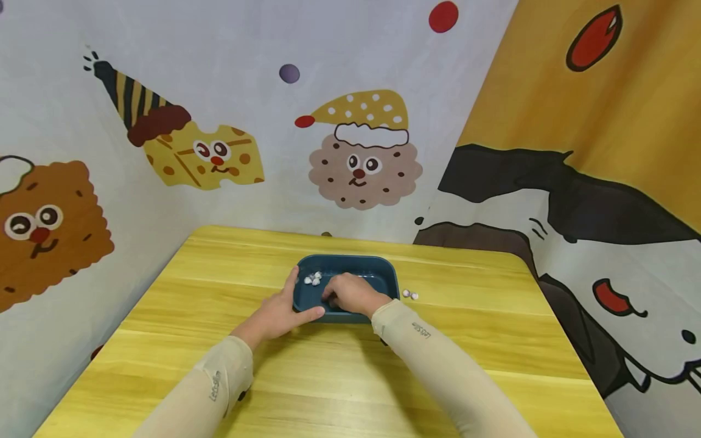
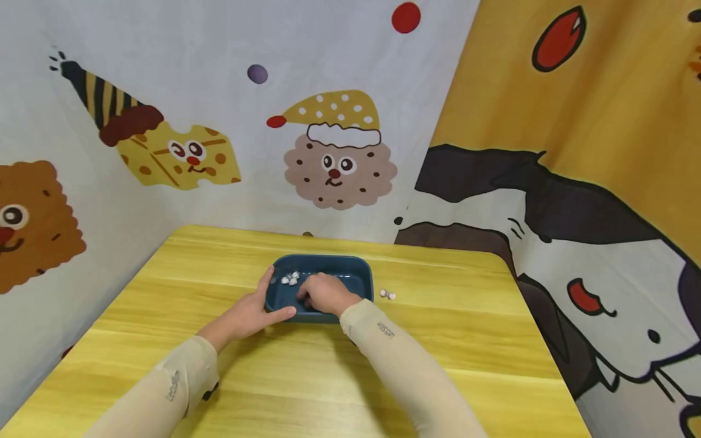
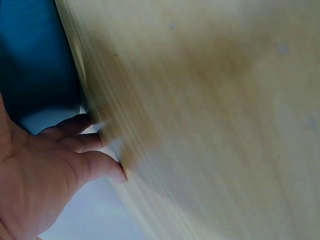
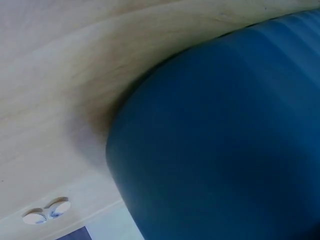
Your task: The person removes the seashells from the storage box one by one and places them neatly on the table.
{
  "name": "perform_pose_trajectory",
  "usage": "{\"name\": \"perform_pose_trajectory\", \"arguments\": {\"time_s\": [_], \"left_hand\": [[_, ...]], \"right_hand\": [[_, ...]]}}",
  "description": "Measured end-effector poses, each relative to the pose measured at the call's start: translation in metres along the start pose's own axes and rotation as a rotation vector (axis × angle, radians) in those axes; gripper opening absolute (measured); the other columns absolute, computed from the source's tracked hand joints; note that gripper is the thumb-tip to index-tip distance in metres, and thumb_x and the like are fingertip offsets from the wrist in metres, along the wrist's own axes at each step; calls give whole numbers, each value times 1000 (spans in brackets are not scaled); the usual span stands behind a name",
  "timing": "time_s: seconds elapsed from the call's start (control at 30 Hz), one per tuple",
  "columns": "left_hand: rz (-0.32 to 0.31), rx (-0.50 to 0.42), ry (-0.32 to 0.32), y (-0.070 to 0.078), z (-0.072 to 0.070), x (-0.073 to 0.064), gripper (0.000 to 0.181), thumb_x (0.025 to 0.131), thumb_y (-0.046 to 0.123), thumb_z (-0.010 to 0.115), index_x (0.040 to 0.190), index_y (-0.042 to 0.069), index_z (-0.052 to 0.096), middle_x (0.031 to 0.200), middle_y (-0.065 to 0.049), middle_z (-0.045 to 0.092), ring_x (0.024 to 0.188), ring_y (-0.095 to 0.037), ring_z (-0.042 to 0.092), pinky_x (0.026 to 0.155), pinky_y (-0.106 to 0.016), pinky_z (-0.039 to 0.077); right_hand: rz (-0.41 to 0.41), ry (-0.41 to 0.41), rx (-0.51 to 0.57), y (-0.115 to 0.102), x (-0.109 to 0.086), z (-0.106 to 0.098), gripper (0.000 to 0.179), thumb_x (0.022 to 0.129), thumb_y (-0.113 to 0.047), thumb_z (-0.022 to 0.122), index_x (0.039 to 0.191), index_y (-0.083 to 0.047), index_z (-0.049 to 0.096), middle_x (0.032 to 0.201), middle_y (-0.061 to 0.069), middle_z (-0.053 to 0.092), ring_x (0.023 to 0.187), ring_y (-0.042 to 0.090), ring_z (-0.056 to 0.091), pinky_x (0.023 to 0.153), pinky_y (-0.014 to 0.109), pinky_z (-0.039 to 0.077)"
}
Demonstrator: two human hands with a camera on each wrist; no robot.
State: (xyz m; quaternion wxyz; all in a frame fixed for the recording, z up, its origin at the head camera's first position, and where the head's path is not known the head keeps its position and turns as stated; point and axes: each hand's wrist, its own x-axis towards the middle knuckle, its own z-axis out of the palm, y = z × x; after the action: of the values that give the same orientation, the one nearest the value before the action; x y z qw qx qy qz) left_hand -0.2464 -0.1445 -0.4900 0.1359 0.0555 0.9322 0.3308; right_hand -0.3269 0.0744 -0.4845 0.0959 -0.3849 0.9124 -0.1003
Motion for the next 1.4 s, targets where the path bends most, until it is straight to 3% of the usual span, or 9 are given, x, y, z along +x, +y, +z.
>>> {"name": "perform_pose_trajectory", "arguments": {"time_s": [0.23, 0.43, 0.63, 0.87, 1.07, 1.27, 1.4], "left_hand": [[-7, 0, 5, 0, 2, 2, 124, 94, 78, 62, 172, 21, -16, 167, -33, 37, 143, -52, 54, 115, -66, 45], [-30, -8, -1, 0, 4, 2, 127, 91, 81, 63, 171, 25, -18, 168, -32, 37, 146, -53, 51, 118, -69, 41], [-35, -15, 9, 1, 3, 1, 129, 91, 81, 64, 172, 22, -18, 169, -33, 35, 149, -54, 46, 122, -75, 30], [-23, 1, 14, 3, 4, 1, 128, 92, 81, 63, 172, 18, -16, 169, -32, 34, 150, -53, 46, 125, -78, 18], [-24, 3, 16, 2, 4, 2, 129, 91, 81, 63, 172, 21, -17, 171, -30, 31, 152, -53, 44, 125, -77, 20], [-16, -1, 26, 1, 5, 3, 129, 91, 81, 63, 172, 21, -17, 173, -29, 29, 152, -53, 43, 124, -79, 21], [-21, 5, 30, -1, 7, 4, 130, 91, 81, 63, 172, 19, -17, 173, -29, 29, 153, -53, 42, 124, -80, 15]], "right_hand": [[60, 43, 6, 4, -3, 0, 10, 99, -22, 79, 106, -26, 86, 108, -9, 82, 100, 11, 76, 89, 31, 63], [134, 84, -44, 14, -12, -2, 10, 100, -26, 78, 107, -24, 86, 108, -7, 83, 95, 11, 77, 85, 32, 64], [217, 98, -52, 22, -22, -8, 8, 100, -26, 78, 104, -22, 84, 105, -3, 81, 87, 11, 74, 83, 35, 63], [219, 106, -44, 27, -31, -8, 8, 101, -23, 77, 105, -19, 83, 107, 0, 81, 92, 16, 75, 87, 38, 64], [200, 121, -12, 28, -30, -6, 16, 102, -14, 75, 116, -16, 81, 113, 3, 80, 105, 20, 75, 94, 40, 63], [200, 154, 26, 27, -30, -7, 17, 100, -13, 77, 117, -16, 79, 109, 2, 81, 101, 18, 76, 91, 38, 63], [204, 198, 128, 27, -35, -15, 20, 100, -15, 77, 120, -12, 78, 108, 3, 80, 98, 18, 76, 88, 39, 64]]}}
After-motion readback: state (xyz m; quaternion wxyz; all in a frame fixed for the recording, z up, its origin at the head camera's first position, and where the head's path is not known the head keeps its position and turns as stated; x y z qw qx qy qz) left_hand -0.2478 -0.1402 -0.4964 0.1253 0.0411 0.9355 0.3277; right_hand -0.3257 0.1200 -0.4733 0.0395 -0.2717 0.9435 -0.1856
